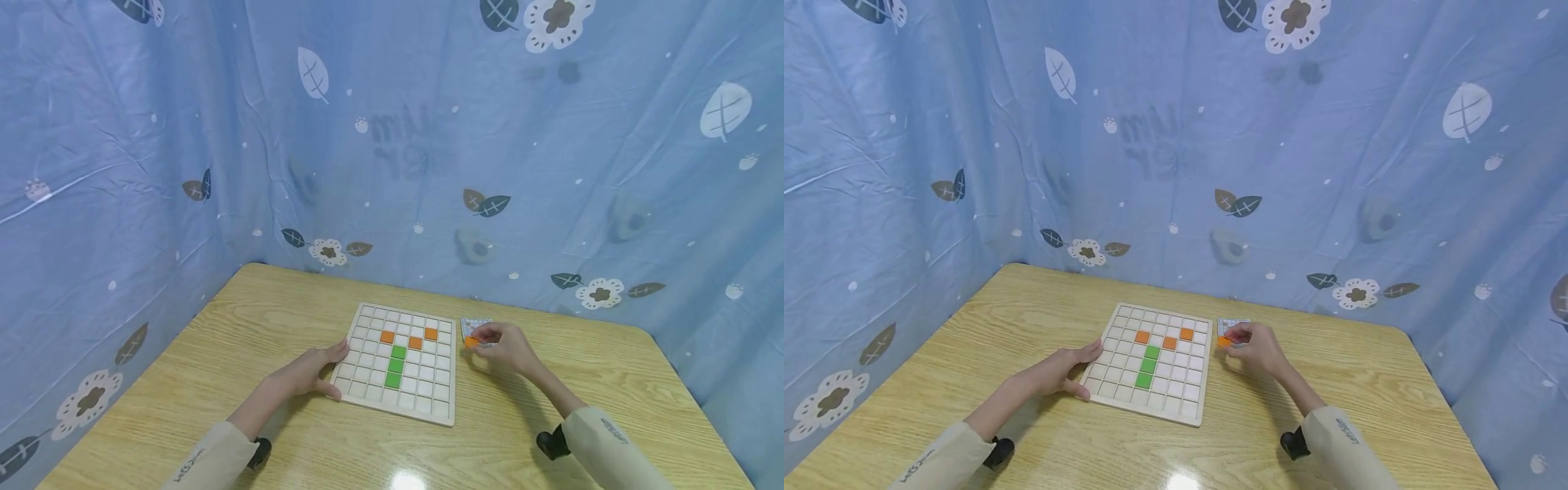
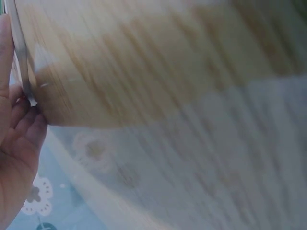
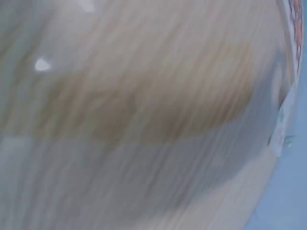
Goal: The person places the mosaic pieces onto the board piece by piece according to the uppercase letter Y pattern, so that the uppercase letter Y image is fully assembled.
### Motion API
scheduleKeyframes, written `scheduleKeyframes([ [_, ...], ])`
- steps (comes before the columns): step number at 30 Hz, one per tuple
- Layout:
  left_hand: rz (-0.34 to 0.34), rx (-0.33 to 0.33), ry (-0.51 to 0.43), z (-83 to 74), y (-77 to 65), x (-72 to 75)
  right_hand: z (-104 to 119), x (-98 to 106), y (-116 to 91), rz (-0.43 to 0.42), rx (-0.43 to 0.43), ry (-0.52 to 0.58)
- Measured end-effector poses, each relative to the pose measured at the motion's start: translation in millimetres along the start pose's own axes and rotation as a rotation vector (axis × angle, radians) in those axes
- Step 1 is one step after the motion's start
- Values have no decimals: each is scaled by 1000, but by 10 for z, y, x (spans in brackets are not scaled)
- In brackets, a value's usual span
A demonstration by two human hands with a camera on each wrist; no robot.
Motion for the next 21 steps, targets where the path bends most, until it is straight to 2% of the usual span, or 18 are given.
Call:
scheduleKeyframes([
  [7, 2, 10, -25, 12, -10, -9, 184, -141, 215, 2, 10, 90],
  [13, 7, 22, -36, 18, -24, -14, 345, -302, 450, 3, 16, 70],
  [21, 4, 0, -28, 3, 3, -5, 523, -510, 732, -22, -23, 130],
])
Point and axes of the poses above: each hand's wrist, its own y-axis towards the middle knuckle, its own x-axis out of the back of the hand, z = x × y, the point moved 7 cm from there along y, towards the middle knuckle, and after that the axes turned 1 degree about -x, right-handed, at the moved point
